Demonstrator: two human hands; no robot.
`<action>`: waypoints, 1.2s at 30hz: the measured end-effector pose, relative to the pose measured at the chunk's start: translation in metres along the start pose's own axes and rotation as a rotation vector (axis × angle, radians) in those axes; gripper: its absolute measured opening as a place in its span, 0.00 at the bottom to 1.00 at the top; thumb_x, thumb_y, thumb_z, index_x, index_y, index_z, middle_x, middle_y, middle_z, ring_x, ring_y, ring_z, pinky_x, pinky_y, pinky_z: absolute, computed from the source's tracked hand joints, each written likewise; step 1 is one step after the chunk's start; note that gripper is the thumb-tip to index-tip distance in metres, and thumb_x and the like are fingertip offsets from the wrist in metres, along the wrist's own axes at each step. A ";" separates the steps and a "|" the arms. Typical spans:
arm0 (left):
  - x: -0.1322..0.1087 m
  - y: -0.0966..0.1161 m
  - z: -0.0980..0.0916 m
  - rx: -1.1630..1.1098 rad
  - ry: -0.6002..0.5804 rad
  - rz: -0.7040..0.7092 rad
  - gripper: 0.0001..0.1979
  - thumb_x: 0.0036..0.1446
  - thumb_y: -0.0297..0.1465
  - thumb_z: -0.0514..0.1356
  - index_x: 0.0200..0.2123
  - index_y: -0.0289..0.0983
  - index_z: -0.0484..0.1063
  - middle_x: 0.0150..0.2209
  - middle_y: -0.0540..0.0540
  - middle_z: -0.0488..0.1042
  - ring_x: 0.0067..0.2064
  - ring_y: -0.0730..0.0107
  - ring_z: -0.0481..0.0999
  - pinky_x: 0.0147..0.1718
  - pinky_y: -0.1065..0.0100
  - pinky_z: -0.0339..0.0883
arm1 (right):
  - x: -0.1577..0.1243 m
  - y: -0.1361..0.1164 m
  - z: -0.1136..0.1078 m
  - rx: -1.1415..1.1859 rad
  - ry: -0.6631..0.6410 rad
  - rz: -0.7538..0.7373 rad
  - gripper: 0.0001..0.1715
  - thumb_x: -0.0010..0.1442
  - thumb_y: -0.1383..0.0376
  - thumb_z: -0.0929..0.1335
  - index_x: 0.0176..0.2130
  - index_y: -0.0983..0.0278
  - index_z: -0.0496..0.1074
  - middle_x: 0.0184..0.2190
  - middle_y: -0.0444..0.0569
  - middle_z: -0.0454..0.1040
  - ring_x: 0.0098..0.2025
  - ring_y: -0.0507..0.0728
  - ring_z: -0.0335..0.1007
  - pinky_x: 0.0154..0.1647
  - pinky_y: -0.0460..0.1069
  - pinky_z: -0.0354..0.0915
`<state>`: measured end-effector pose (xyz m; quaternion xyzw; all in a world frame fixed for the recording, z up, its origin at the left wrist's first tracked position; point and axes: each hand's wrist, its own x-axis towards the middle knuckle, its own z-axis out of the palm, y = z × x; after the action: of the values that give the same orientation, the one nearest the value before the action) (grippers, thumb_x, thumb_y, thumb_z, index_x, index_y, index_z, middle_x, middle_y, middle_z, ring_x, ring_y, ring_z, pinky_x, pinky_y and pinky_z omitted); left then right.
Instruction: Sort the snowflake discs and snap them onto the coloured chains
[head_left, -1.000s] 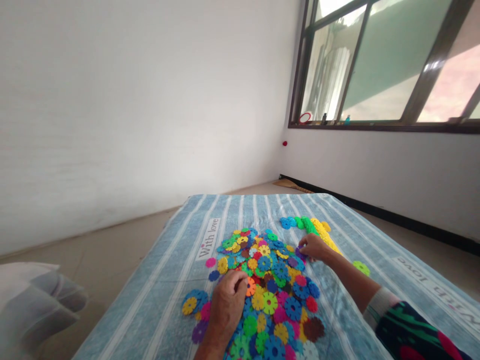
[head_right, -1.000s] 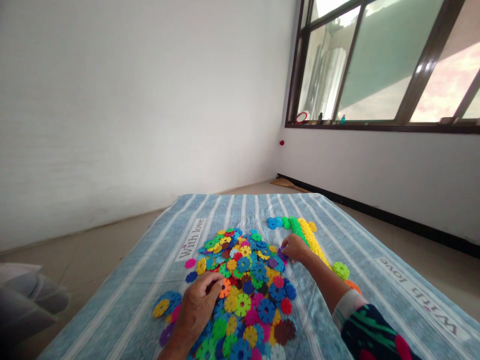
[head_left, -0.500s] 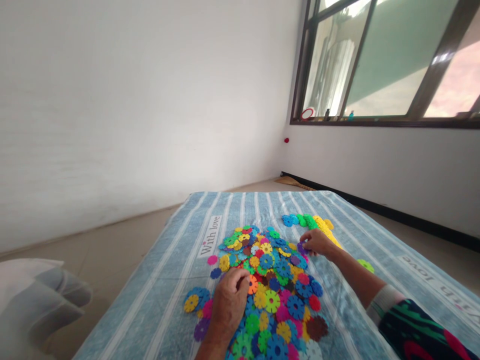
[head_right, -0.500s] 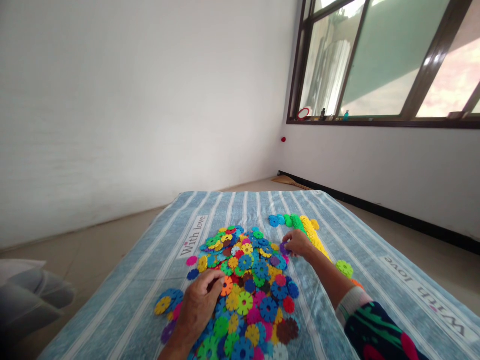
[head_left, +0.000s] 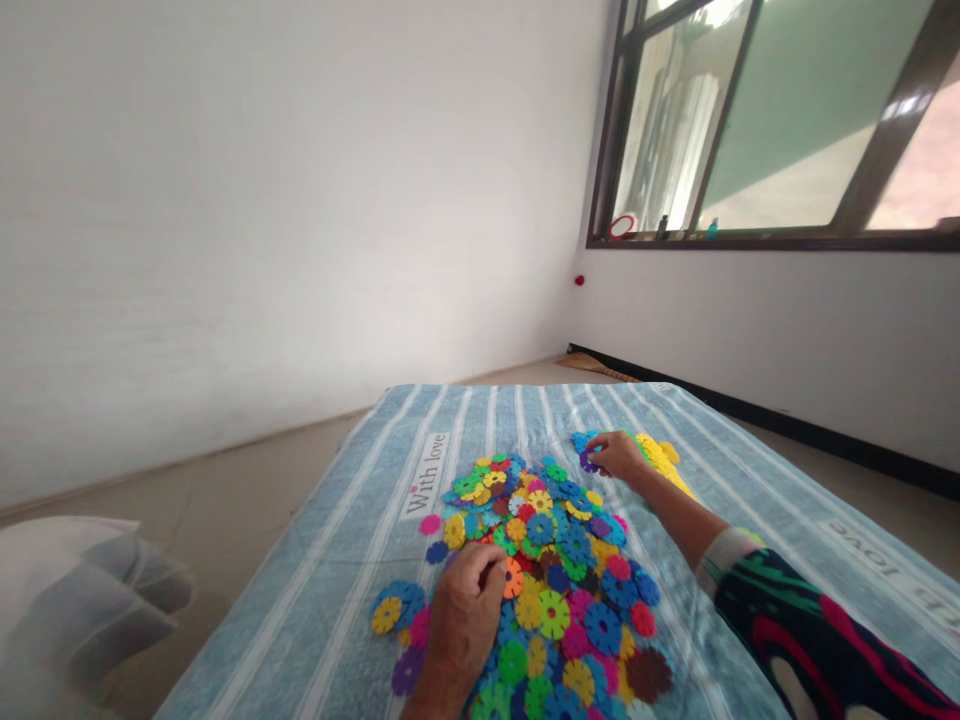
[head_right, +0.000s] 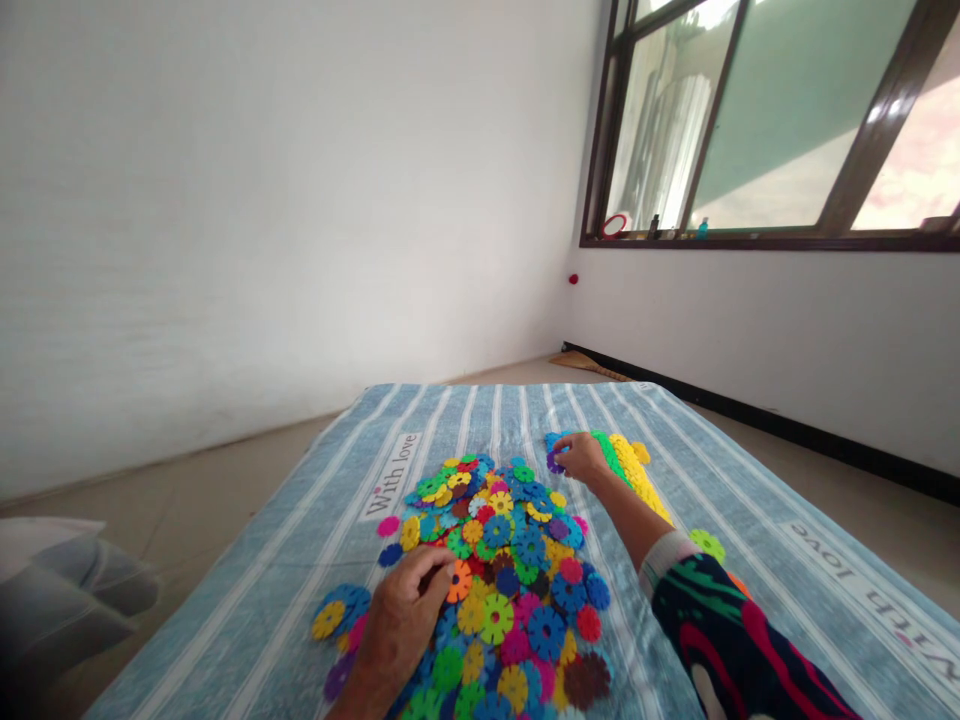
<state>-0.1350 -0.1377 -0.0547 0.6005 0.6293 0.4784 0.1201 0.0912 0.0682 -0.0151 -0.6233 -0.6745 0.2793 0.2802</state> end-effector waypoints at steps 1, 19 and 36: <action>0.000 0.000 0.000 -0.002 -0.004 -0.004 0.10 0.52 0.33 0.54 0.26 0.39 0.74 0.27 0.48 0.76 0.32 0.67 0.76 0.33 0.67 0.67 | 0.007 -0.004 0.004 -0.010 -0.003 -0.005 0.13 0.50 0.74 0.69 0.37 0.68 0.79 0.12 0.38 0.67 0.16 0.48 0.66 0.19 0.39 0.60; -0.006 0.007 -0.002 -0.015 -0.016 -0.021 0.10 0.54 0.31 0.54 0.25 0.40 0.74 0.26 0.48 0.75 0.31 0.68 0.75 0.31 0.70 0.67 | 0.080 -0.028 0.042 -0.253 -0.305 0.041 0.19 0.64 0.59 0.67 0.53 0.65 0.68 0.51 0.52 0.70 0.47 0.58 0.71 0.46 0.57 0.70; -0.010 0.009 -0.001 -0.012 -0.020 -0.013 0.11 0.55 0.29 0.53 0.26 0.38 0.74 0.27 0.47 0.75 0.31 0.69 0.74 0.32 0.70 0.66 | 0.024 -0.084 0.058 -0.546 -0.270 -0.533 0.17 0.60 0.59 0.69 0.48 0.61 0.76 0.45 0.52 0.77 0.49 0.62 0.72 0.49 0.52 0.65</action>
<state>-0.1277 -0.1483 -0.0517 0.6005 0.6290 0.4754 0.1330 -0.0102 0.0844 0.0068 -0.4357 -0.8927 0.0866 0.0758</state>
